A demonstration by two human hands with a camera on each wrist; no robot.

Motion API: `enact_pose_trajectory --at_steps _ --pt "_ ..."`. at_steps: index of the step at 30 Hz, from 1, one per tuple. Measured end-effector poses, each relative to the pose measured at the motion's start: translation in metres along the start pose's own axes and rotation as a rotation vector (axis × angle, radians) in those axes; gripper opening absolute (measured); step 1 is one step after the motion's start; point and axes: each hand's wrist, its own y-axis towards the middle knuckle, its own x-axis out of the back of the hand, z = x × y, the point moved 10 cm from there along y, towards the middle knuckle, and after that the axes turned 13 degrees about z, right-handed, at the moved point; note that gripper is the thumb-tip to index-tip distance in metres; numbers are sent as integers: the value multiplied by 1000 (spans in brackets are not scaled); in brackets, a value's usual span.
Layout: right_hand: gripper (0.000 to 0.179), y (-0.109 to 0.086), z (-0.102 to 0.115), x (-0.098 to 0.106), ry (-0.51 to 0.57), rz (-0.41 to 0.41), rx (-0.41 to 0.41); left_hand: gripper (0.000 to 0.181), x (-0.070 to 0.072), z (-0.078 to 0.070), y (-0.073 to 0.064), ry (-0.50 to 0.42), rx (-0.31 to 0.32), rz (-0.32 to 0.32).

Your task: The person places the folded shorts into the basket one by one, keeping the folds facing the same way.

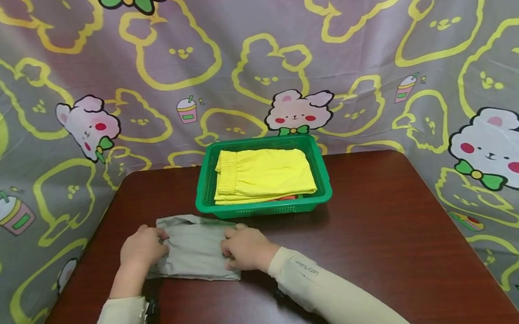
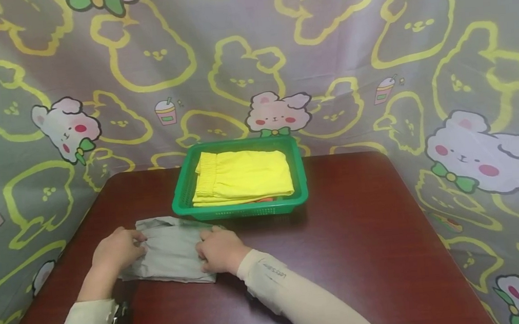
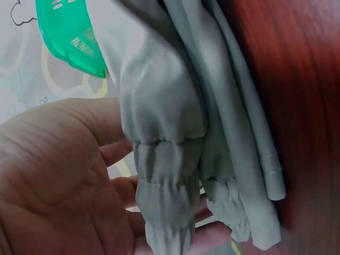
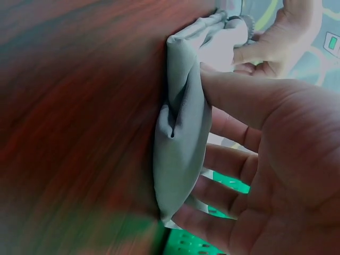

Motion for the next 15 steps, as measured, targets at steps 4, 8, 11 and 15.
enact_pose_trajectory --at_steps 4,8,11,15 --pt "26 -4 -3 -1 7 -4 7 26 -2 -3 -2 -5 4 2" --pt "26 -10 -7 -2 23 -9 19 26 -3 -10 -6 1 -3 -16" --pt "26 -16 -10 -3 28 -12 27 26 -4 -18 -8 14 -9 -27" --pt "26 -23 -14 -3 23 -15 39 24 -6 -25 -9 23 -15 -29"
